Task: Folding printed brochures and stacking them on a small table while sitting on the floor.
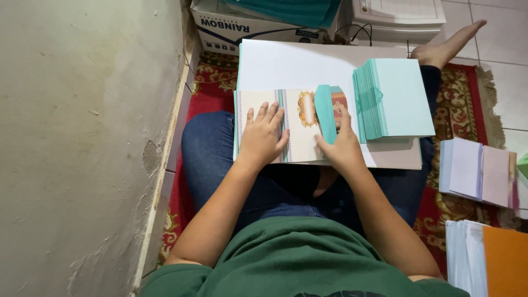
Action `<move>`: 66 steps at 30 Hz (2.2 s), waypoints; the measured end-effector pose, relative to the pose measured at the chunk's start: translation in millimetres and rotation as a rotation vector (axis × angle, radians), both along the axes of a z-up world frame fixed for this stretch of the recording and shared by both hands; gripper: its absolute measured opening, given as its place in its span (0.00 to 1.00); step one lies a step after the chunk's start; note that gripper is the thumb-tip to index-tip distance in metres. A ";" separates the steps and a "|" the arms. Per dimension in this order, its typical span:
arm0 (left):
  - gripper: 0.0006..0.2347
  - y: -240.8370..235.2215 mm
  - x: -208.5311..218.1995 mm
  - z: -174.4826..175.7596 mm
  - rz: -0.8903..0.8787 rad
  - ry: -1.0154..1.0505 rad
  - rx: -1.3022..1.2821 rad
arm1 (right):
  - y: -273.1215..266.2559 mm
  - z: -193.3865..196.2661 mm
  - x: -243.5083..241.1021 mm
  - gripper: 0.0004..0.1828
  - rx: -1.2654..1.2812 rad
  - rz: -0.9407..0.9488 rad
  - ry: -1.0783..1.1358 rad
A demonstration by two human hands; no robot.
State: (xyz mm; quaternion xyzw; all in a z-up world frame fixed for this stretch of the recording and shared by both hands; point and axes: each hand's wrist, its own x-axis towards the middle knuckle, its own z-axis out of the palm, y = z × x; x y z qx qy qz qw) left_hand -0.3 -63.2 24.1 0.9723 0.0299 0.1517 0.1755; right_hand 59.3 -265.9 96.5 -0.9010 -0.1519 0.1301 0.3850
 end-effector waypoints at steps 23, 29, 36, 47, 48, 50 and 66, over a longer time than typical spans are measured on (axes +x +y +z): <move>0.24 0.8 2.2 -4.1 -0.009 -0.006 0.021 | 23.4 -91.7 27.1 0.17 -0.346 0.353 -0.870; 0.24 1.9 2.6 -3.3 -0.012 0.016 0.016 | 33.2 -55.4 27.2 0.30 -0.322 0.313 -0.429; 0.24 1.9 5.0 -3.5 -0.028 0.036 0.000 | 14.1 -98.8 53.1 0.42 -0.496 0.265 -0.433; 0.25 1.9 7.9 -8.0 -0.006 0.065 -0.002 | 18.2 -98.4 59.2 0.42 -0.485 0.226 -0.472; 0.25 1.8 8.1 -9.6 -0.005 0.070 0.001 | 12.6 -100.7 51.6 0.42 -0.485 0.240 -0.467; 0.25 3.5 7.8 -11.1 -0.009 0.073 0.003 | 8.5 -103.7 45.6 0.42 -0.508 0.254 -0.479; 0.26 0.8 7.0 -1.0 -0.014 0.191 -0.019 | 14.5 -92.9 34.9 0.42 -0.546 0.289 -0.487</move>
